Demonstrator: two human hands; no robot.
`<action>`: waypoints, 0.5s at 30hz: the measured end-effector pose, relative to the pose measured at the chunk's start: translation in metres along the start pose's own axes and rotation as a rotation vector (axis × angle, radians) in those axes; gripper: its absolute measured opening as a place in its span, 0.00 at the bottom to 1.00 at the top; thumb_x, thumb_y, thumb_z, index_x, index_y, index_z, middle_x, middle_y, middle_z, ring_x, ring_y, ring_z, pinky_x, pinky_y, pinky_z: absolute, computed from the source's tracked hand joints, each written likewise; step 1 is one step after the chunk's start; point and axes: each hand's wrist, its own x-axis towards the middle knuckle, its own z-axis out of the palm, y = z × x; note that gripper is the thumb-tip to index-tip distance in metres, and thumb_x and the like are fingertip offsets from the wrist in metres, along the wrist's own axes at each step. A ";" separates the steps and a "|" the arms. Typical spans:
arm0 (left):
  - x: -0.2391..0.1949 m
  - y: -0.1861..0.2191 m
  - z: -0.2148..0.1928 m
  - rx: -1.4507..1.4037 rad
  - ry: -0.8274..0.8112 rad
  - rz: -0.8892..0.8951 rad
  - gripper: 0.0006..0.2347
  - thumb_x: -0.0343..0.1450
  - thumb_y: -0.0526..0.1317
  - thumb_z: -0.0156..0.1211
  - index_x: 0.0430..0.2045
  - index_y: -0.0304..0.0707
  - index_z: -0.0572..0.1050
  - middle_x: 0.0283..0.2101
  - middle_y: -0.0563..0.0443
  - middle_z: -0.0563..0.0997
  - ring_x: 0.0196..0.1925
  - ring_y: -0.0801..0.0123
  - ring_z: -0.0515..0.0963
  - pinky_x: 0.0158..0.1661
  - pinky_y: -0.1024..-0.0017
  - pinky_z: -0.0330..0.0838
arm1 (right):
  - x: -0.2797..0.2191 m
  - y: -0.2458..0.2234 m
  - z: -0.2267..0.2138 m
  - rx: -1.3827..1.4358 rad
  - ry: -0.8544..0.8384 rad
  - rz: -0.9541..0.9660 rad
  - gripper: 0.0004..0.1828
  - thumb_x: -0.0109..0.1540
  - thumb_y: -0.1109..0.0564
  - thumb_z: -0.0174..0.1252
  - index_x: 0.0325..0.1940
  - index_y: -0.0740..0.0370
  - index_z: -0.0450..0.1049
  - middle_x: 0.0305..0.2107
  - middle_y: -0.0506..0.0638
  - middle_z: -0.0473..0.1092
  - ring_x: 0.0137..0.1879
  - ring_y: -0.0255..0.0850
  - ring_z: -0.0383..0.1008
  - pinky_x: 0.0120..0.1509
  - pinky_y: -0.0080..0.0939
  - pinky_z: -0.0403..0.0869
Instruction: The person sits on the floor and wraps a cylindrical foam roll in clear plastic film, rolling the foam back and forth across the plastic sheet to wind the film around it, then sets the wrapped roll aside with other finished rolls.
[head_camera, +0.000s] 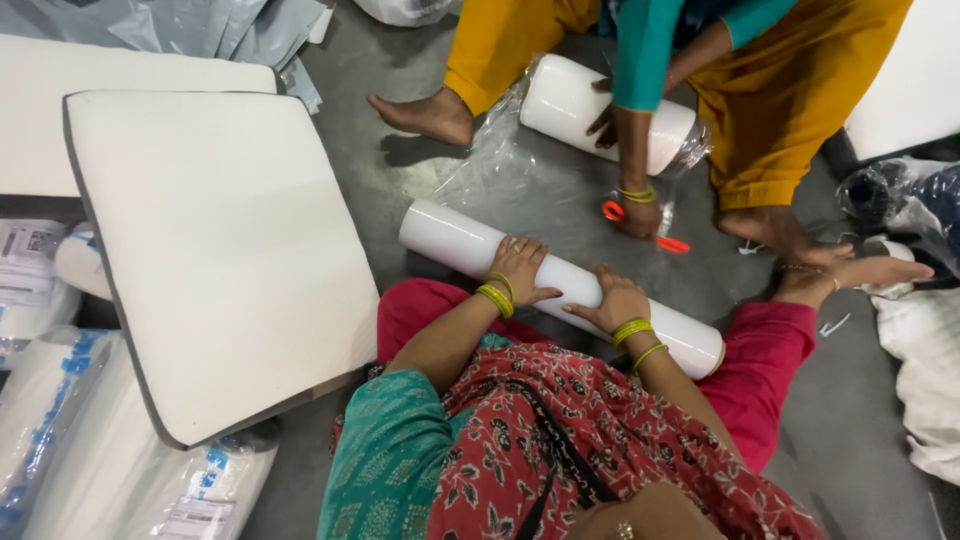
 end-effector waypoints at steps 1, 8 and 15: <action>0.001 0.000 -0.001 0.000 0.000 -0.003 0.43 0.62 0.71 0.59 0.64 0.35 0.66 0.67 0.42 0.68 0.73 0.49 0.60 0.71 0.45 0.41 | 0.000 -0.001 -0.002 -0.008 -0.029 0.018 0.59 0.47 0.17 0.61 0.68 0.60 0.67 0.59 0.59 0.70 0.62 0.55 0.72 0.65 0.51 0.69; 0.000 0.002 -0.006 0.003 -0.045 -0.032 0.44 0.61 0.71 0.60 0.65 0.36 0.65 0.67 0.40 0.67 0.71 0.50 0.61 0.69 0.45 0.42 | 0.001 -0.003 -0.003 0.003 -0.024 0.004 0.58 0.47 0.18 0.62 0.67 0.60 0.67 0.58 0.59 0.72 0.58 0.56 0.74 0.61 0.53 0.71; -0.002 0.005 -0.008 0.018 -0.085 -0.028 0.43 0.61 0.72 0.58 0.65 0.38 0.66 0.69 0.44 0.66 0.74 0.51 0.59 0.71 0.46 0.40 | -0.002 -0.004 -0.005 -0.009 -0.080 0.067 0.58 0.47 0.17 0.62 0.69 0.56 0.67 0.61 0.57 0.70 0.62 0.54 0.73 0.64 0.56 0.69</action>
